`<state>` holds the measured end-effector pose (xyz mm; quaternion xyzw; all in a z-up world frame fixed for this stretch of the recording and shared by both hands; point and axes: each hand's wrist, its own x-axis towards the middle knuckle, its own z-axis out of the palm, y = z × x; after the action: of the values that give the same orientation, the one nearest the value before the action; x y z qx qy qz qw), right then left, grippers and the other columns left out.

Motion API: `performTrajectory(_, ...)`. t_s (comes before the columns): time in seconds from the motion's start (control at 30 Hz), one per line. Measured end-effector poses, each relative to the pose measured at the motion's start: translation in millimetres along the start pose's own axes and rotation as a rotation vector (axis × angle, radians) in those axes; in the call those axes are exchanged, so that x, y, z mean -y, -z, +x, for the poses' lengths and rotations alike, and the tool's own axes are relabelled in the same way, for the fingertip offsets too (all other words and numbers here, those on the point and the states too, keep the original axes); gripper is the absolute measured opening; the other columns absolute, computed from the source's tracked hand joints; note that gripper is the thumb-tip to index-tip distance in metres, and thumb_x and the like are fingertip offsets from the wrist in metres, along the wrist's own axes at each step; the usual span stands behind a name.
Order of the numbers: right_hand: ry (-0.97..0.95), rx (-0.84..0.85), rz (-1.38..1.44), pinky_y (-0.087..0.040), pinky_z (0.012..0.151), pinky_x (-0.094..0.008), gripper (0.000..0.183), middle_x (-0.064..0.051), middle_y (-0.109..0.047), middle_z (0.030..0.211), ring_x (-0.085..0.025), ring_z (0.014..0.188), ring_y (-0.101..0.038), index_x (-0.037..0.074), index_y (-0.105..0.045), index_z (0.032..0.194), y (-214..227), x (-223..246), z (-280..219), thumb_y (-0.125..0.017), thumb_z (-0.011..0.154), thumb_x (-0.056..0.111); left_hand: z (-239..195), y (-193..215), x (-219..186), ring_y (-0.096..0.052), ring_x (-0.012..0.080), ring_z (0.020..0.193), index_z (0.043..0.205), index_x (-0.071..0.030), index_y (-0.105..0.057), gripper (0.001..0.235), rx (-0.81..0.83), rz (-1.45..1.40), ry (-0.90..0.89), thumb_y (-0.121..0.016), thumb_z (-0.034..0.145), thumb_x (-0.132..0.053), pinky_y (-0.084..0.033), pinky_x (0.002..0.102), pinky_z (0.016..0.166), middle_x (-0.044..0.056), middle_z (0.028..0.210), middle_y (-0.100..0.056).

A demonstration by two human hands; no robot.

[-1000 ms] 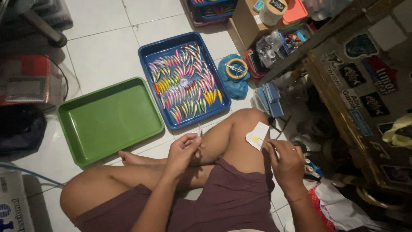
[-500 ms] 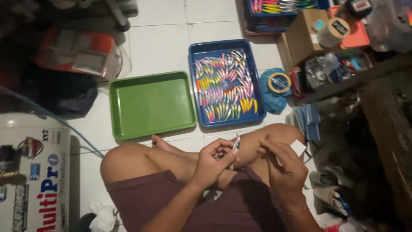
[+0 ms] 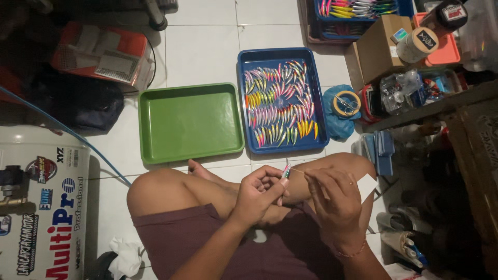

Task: The person sits on the floor and assembles small, colorful fishing lures by hand. They pick up a lure from a blue tray, attach a small metal component using their fingers, and then place the finished lure into a green tray. This process is repeated continuously throughout the video.

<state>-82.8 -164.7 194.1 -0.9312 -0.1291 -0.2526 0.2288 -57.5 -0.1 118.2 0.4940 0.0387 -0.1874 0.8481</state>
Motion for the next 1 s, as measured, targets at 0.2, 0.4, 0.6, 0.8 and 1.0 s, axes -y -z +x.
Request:
performTrajectory(0.2, 0.011, 0.003, 0.030, -0.046, 0.085, -0.042, 0.007, -0.010, -0.069, 0.098, -0.028, 0.090, -0.064, 0.003, -0.069, 0.105, 0, 0, 6, -0.068, 0.098, 0.006, -3, -4, -12, -0.062, 0.0131, 0.052, 0.101, 0.000, -0.067, 0.014, 0.009, 0.046, -0.015, -0.075, 0.091, -0.006, -0.055, 0.024, 0.055, 0.015, 0.070, -0.071)
performTrajectory(0.4, 0.038, 0.075, -0.047, -0.044, 0.084, -0.043, 0.014, -0.007, -0.070, 0.102, -0.027, 0.090, -0.063, 0.007, -0.068, 0.108, -2, -9, -5, -0.072, 0.095, 0.007, 1, -1, 2, -0.061, 0.0105, 0.051, 0.101, -0.004, -0.066, 0.015, -0.002, 0.073, -0.023, -0.075, 0.091, -0.008, -0.051, 0.020, 0.056, 0.014, 0.072, -0.073)
performTrajectory(0.6, 0.008, 0.032, 0.000, -0.045, 0.085, -0.042, 0.010, -0.010, -0.069, 0.098, -0.028, 0.089, -0.064, 0.004, -0.069, 0.105, 1, -2, 4, -0.073, 0.095, 0.003, -1, -4, -5, -0.061, 0.0124, 0.051, 0.101, -0.002, -0.066, 0.015, -0.001, 0.055, -0.017, -0.075, 0.091, -0.007, -0.053, 0.022, 0.055, 0.015, 0.072, -0.072)
performTrajectory(0.8, 0.032, 0.024, 0.019, -0.044, 0.083, -0.042, 0.010, -0.009, -0.066, 0.094, -0.028, 0.084, -0.062, 0.004, -0.067, 0.099, 2, 1, 6, -0.074, 0.093, 0.000, 1, 0, 3, -0.060, 0.0114, 0.051, 0.103, -0.003, -0.066, 0.016, -0.002, 0.058, -0.003, -0.076, 0.091, -0.008, -0.051, 0.021, 0.054, 0.014, 0.072, -0.072)
performTrajectory(1.0, -0.341, -0.109, 0.223, -0.052, 0.080, -0.027, 0.017, -0.009, -0.070, 0.106, -0.019, 0.098, -0.065, 0.009, -0.077, 0.107, 10, -10, -8, -0.079, 0.091, 0.001, 2, -1, -4, -0.062, 0.0116, 0.053, 0.103, -0.002, -0.068, 0.016, -0.020, 0.061, 0.038, -0.074, 0.091, -0.010, -0.051, 0.022, 0.057, 0.013, 0.073, -0.072)
